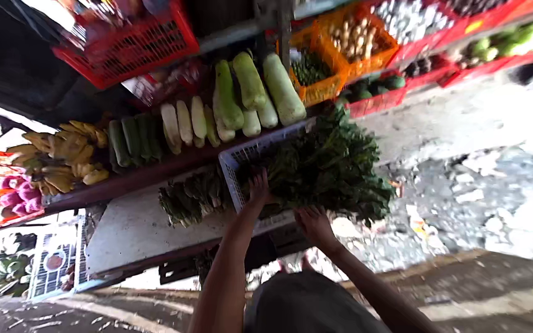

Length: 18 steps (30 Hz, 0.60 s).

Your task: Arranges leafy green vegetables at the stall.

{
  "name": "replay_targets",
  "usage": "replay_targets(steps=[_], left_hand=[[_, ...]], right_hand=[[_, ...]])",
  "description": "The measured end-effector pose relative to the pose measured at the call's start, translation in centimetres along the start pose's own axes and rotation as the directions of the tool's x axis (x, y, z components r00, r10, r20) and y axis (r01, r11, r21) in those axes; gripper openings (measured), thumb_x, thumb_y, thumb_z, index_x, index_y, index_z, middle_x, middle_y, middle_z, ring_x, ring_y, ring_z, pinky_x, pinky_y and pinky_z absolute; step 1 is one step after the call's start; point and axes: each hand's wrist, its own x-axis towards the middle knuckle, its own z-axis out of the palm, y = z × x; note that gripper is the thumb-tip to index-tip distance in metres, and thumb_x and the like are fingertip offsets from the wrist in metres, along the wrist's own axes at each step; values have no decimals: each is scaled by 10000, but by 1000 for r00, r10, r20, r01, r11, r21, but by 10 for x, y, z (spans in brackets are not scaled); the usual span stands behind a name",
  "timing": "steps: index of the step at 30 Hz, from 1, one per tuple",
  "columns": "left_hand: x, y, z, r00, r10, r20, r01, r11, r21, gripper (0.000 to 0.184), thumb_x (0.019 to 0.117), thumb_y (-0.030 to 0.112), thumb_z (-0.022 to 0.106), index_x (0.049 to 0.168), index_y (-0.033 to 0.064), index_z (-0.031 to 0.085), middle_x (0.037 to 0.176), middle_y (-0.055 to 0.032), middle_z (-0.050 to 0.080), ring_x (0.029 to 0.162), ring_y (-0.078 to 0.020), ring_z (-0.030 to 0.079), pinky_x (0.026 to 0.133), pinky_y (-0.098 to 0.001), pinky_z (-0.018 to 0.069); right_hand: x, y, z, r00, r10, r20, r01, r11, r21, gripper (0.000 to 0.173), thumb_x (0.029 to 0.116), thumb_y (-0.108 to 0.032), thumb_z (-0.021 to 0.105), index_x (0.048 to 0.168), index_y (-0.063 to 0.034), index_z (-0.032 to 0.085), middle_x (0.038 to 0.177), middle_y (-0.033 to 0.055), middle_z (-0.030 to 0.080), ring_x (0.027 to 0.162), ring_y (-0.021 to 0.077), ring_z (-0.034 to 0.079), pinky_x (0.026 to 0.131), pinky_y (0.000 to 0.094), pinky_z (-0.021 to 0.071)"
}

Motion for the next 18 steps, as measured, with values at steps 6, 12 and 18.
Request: replay_targets(steps=[6, 12, 18], left_hand=[[40, -26, 0, 999, 28, 39, -25, 996, -85, 1294, 670, 379, 947, 1636, 77, 140, 1622, -291, 277, 1474, -470, 332, 1166, -644, 314], [35, -24, -19, 995, 98, 22, -98, 995, 4, 1188, 689, 372, 936, 1566, -41, 250, 1557, -295, 379, 1405, -463, 437, 1072, -650, 424], [10, -16, -60, 994, 107, 9, -107, 994, -18, 1196, 619, 413, 958, 1536, -14, 320, 1504, -270, 457, 1320, -452, 522, 1034, -632, 461]], right_hand=[[-18, -3, 33, 990, -61, -125, 64, 998, 18, 254, 1028, -212, 537, 1104, -96, 751, 1072, 82, 763, 1081, 273, 712, 1062, 482, 506], [-15, 3, 33, 996, -89, -3, 89, 995, 37, 296, 1054, -247, 471, 1149, -137, 729, 1079, 45, 749, 1081, 241, 693, 1068, 450, 480], [2, -16, 7, 983, 30, 181, -44, 996, 73, 339, 1032, -239, 460, 1118, -76, 744, 1100, 104, 752, 1099, 297, 694, 1032, 485, 493]])
